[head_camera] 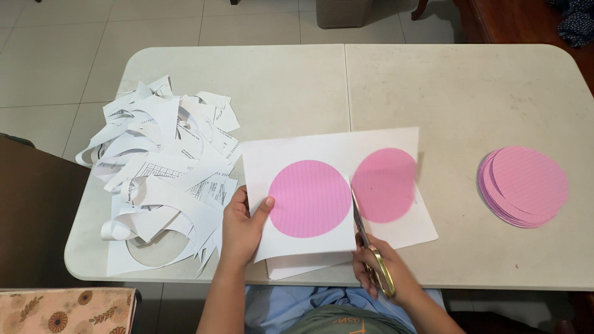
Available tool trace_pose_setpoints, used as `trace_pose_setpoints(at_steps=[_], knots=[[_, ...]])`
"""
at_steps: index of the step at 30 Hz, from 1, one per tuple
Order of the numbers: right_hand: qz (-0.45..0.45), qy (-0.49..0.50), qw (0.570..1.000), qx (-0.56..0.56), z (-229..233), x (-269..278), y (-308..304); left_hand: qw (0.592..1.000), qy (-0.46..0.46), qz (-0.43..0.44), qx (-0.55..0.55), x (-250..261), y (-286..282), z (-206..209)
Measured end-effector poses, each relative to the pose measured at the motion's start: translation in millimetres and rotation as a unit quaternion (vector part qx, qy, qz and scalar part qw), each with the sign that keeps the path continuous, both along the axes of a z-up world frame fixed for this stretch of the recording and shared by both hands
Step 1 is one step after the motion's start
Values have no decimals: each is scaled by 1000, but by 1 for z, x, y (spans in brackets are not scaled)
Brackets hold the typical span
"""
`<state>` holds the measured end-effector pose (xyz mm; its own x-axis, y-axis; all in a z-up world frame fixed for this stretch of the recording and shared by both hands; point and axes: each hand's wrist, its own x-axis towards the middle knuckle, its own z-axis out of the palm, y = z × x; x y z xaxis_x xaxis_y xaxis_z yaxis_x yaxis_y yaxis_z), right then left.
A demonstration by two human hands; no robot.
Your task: The person uses gold-handled scissors to cut out pink circular shapes from white sheets of paper. They carefully follow the circular outlines, rotating the paper to maintain a smooth cut, and place the finished pink circles into a growing stack on the right side of the table.
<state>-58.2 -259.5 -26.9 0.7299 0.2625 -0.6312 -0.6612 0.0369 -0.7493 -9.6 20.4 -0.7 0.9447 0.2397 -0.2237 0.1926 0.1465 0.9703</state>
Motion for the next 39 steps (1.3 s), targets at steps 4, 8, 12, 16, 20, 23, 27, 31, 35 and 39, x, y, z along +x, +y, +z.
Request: trace_pose_setpoints(at_steps=[4, 8, 12, 16, 20, 23, 27, 31, 35, 39], knots=[[14, -28, 999, 38, -2, -6, -6, 1000, -1, 15, -10, 0, 0, -4], [5, -37, 998, 52, -2, -5, -5, 1000, -10, 8, -24, 0, -1, -4], [-2, -30, 998, 59, 0, 3, -3, 999, -35, -34, 2, -4, -3, 1], [-25, -18, 999, 28, 0, 10, 0, 998, -33, -49, 21, -5, -3, 5], [-18, -17, 1000, 1, 3, 11, 0, 999, -28, -17, 12, -5, -4, 4], [16, -34, 999, 8, 5, 8, -1, 1000, -19, 17, 14, -3, -2, 2], [22, -37, 999, 31, 5, 6, -1, 1000, -2, 19, 4, -1, -1, 1], [3, -51, 997, 62, 6, 9, 1, 999, -20, -34, 10, -2, -2, 1], [-20, -9, 1000, -15, 12, 15, 5, 997, -35, -56, 33, -4, 0, 3], [20, -49, 998, -18, 12, 17, 8, 998, -23, -46, 35, -2, 4, 5]])
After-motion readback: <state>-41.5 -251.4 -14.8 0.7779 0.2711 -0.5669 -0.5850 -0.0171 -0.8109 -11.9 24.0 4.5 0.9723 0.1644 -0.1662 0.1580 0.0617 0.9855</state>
